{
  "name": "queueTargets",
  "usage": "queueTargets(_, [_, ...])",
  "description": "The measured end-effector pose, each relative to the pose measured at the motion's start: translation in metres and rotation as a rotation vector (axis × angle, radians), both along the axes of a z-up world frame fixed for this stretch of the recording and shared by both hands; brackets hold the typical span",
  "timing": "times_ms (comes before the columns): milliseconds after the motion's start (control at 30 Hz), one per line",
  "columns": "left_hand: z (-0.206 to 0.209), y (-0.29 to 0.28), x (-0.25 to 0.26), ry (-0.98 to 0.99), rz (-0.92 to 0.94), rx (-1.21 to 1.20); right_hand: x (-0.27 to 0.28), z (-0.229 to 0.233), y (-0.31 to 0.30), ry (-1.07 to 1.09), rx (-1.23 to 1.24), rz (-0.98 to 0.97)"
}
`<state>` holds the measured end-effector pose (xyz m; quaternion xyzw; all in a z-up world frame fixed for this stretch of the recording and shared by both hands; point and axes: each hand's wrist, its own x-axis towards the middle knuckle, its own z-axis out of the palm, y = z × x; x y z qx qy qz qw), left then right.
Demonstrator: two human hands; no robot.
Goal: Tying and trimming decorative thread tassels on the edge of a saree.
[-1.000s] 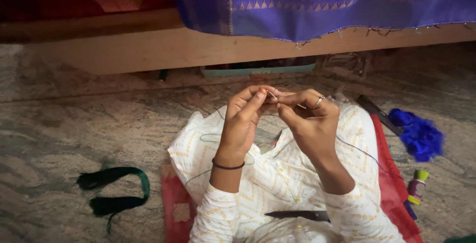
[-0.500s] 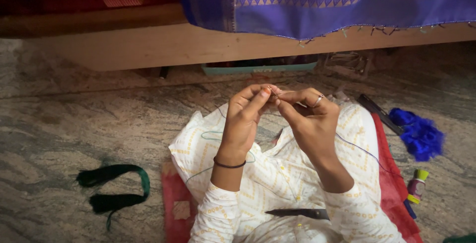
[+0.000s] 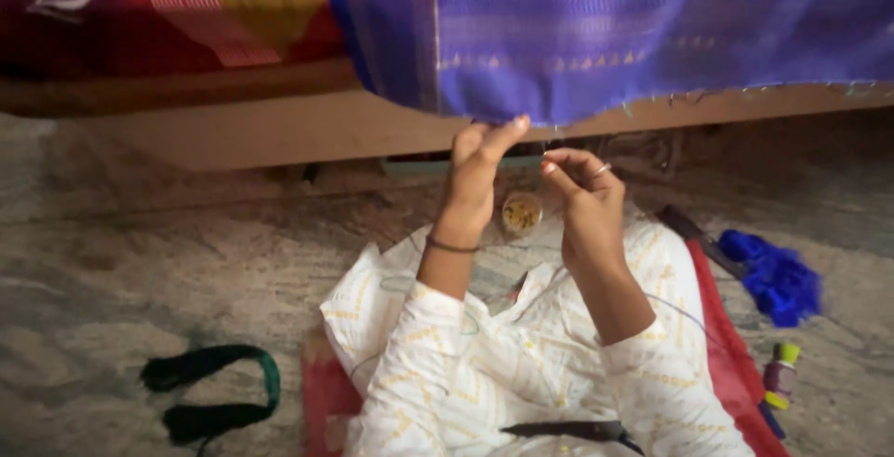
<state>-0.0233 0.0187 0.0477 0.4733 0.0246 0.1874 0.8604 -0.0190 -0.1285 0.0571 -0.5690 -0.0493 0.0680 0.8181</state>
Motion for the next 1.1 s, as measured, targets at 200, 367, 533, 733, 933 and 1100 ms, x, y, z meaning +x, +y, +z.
queueTargets(200, [0.017,-0.013,-0.02,0.087,0.048,0.128,0.004,0.007,0.002,0.074,0.0,0.026])
queueTargets(367, [0.032,-0.017,-0.027,0.027,0.069,0.12,-0.001,0.015,0.002,-0.023,0.064,0.031])
queueTargets(533, [0.041,-0.018,-0.032,0.012,0.081,0.188,-0.004,0.017,0.001,-0.043,0.088,0.039])
queueTargets(733, [0.046,-0.019,-0.034,0.017,0.111,0.218,-0.007,0.026,0.001,-0.01,0.094,0.067])
queueTargets(933, [0.05,-0.019,-0.037,0.015,0.133,0.24,-0.005,0.021,0.0,-0.014,0.077,0.067])
queueTargets(1100, [0.049,-0.018,-0.037,0.014,0.126,0.249,-0.004,0.016,0.001,-0.034,0.093,0.068])
